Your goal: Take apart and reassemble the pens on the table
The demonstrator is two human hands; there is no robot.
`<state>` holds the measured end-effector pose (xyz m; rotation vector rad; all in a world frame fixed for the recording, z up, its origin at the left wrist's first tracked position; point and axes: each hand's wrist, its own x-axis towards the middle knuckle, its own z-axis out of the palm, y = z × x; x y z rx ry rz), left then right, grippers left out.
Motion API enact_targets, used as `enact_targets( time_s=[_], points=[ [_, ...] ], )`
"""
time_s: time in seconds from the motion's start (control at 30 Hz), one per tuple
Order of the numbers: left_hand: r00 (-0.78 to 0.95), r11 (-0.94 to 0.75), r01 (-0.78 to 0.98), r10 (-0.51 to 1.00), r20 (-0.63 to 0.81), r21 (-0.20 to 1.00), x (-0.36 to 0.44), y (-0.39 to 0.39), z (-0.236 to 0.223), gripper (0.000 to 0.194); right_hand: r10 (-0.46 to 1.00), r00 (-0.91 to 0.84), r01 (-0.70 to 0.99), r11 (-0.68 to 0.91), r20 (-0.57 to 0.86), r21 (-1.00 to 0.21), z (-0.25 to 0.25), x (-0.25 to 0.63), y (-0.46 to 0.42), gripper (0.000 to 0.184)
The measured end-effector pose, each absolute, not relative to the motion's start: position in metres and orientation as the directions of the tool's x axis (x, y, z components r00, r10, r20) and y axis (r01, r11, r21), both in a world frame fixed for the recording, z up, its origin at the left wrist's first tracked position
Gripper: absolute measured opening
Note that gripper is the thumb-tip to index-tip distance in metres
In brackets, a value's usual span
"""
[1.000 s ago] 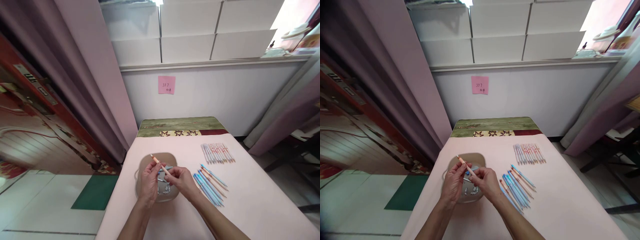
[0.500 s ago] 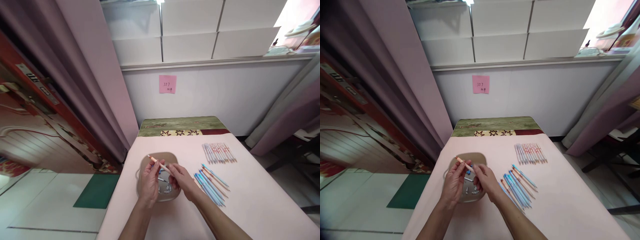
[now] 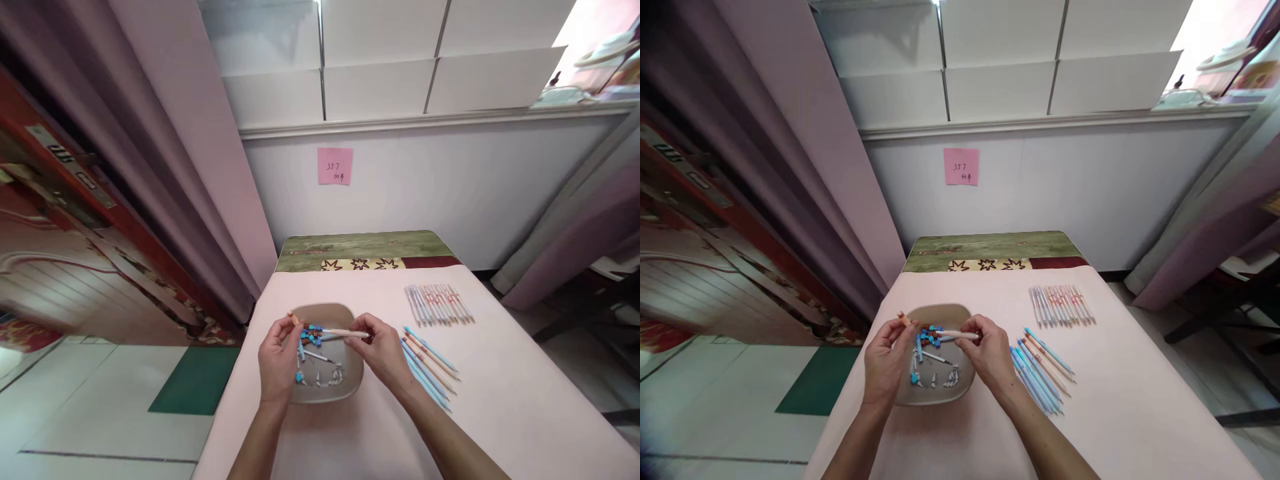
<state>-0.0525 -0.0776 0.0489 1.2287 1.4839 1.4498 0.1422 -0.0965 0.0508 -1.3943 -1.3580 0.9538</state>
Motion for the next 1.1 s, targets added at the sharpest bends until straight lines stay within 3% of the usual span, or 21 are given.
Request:
enact_targets(
  time_s=[0.1, 0.17, 0.4, 0.5, 0.63, 0.73, 0.83, 0.93, 1.1],
  points=[
    [-0.118, -0.249, 0.601, 0.912, 0.392, 0.759, -0.068, -0.085, 0.049, 0.017, 0.993, 0.033, 0.351, 0.098, 0.117, -0.931, 0.062, 0.145, -0.096, 0.01],
    [-0.075, -0.27, 0.677, 0.9, 0.43, 0.684, -0.074, -0.09, 0.047, 0.017, 0.988, 0.004, 0.375, 0.141, 0.153, -0.916, 0.067, 0.143, -0.096, 0.01],
    [0.065, -0.302, 0.65, 0.937, 0.344, 0.698, -0.073, -0.096, 0.041, 0.017, 0.985, -0.029, 0.317, 0.169, 0.168, -0.933, 0.069, 0.13, -0.095, 0.014],
    [0.026, -0.281, 0.626, 0.94, 0.341, 0.727, -0.069, -0.097, 0.041, 0.018, 0.983, 0.016, 0.349, 0.165, 0.182, -0.923, 0.066, 0.127, -0.09, 0.016],
    [-0.019, -0.313, 0.612, 0.912, 0.409, 0.726, -0.067, -0.098, 0.042, 0.018, 0.983, 0.011, 0.536, 0.148, 0.182, -0.831, 0.055, 0.128, -0.081, 0.023],
    [-0.017, -0.27, 0.624, 0.933, 0.359, 0.733, -0.068, -0.096, 0.04, 0.017, 0.98, 0.021, 0.672, 0.134, 0.2, -0.728, 0.046, 0.129, -0.079, 0.037],
    [0.069, -0.232, 0.675, 0.965, 0.254, 0.701, -0.067, -0.094, 0.036, 0.016, 0.937, -0.042, 0.643, 0.291, 0.346, -0.709, 0.045, 0.126, -0.084, 0.034],
    [0.084, -0.248, 0.69, 0.961, 0.264, 0.68, -0.062, -0.095, 0.035, 0.017, 0.86, -0.131, 0.582, 0.469, 0.493, -0.664, 0.051, 0.121, -0.092, 0.05],
    [0.112, -0.281, 0.68, 0.952, 0.283, 0.677, -0.056, -0.098, 0.036, 0.018, 0.815, -0.368, 0.664, 0.568, 0.448, -0.487, 0.05, 0.118, -0.097, 0.06]
  ],
)
